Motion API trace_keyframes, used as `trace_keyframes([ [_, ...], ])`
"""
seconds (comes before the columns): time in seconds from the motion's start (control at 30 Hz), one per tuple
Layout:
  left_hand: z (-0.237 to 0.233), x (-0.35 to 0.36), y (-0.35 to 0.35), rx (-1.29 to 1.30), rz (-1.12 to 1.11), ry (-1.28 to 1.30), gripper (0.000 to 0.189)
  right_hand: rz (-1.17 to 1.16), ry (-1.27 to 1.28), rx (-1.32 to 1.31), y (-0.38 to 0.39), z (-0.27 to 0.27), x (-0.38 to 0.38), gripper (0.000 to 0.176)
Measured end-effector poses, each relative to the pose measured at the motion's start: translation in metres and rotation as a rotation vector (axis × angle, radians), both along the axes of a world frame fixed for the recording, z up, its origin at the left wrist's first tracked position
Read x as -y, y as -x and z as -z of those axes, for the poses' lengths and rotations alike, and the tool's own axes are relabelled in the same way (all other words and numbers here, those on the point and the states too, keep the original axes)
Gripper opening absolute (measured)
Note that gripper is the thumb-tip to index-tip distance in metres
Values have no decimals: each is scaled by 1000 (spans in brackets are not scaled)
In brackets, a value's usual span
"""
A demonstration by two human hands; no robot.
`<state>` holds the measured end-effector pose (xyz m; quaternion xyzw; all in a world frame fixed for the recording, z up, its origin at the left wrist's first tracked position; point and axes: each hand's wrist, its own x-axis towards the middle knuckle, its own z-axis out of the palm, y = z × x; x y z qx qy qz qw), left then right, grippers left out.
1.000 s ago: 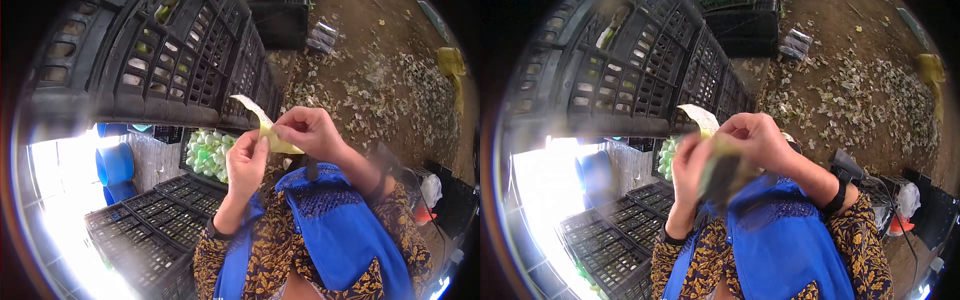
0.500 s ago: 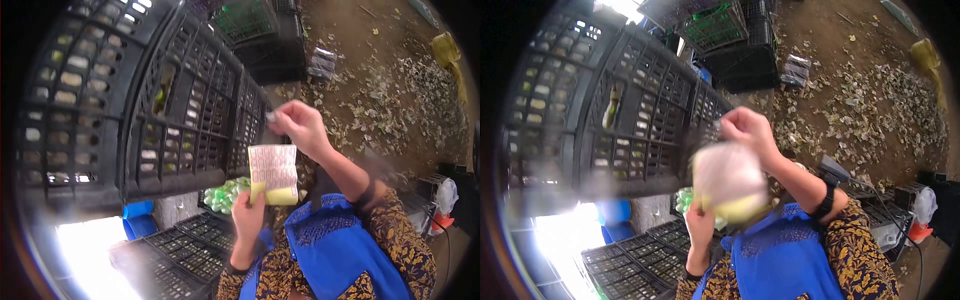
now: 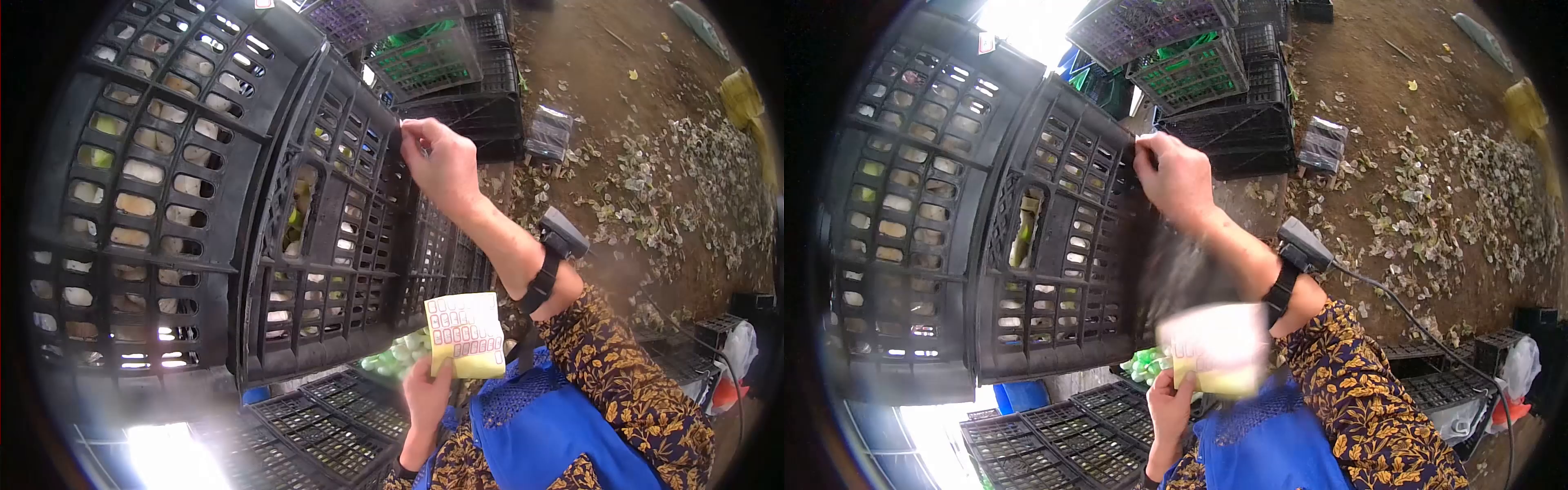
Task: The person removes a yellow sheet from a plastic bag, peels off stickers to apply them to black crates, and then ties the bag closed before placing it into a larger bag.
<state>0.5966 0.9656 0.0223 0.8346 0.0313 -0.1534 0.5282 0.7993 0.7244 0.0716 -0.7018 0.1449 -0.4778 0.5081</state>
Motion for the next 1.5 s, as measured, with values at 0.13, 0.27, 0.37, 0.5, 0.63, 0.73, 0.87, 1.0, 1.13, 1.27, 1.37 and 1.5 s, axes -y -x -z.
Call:
trace_keyframes([
  [0.13,-5,3,-2,-37,-13,28,21,56,162,53,2,8,-12,22],
  [0.27,-4,1,-3,-37,30,0,17,-27,155,67,9,15,-13,38],
  [0.37,-6,3,-5,-69,34,-19,22,-150,75,-1,6,9,-7,47],
  [0.5,-14,10,-15,174,170,-210,21,-210,237,-27,5,14,2,45],
  [0.63,-28,29,-21,-97,-21,223,17,-233,280,-105,86,13,-6,33],
  [0.73,-28,34,-22,-204,-68,370,20,-559,319,-140,160,31,-19,18],
  [0.87,-28,37,-20,-246,7,422,19,-672,276,-386,213,62,-39,14],
  [1.0,-15,38,-17,-263,72,459,20,-651,278,-445,227,66,-40,15],
  [1.13,-19,47,-17,-324,72,438,19,-631,236,-481,234,73,-36,13],
  [1.27,-18,56,-19,-359,69,410,19,-645,208,-493,235,79,-30,11],
  [1.37,-12,65,-22,-331,93,412,19,-637,189,-487,233,86,-23,11],
  [1.5,-8,73,-27,-340,84,402,19,-676,37,-498,228,86,-14,10],
])
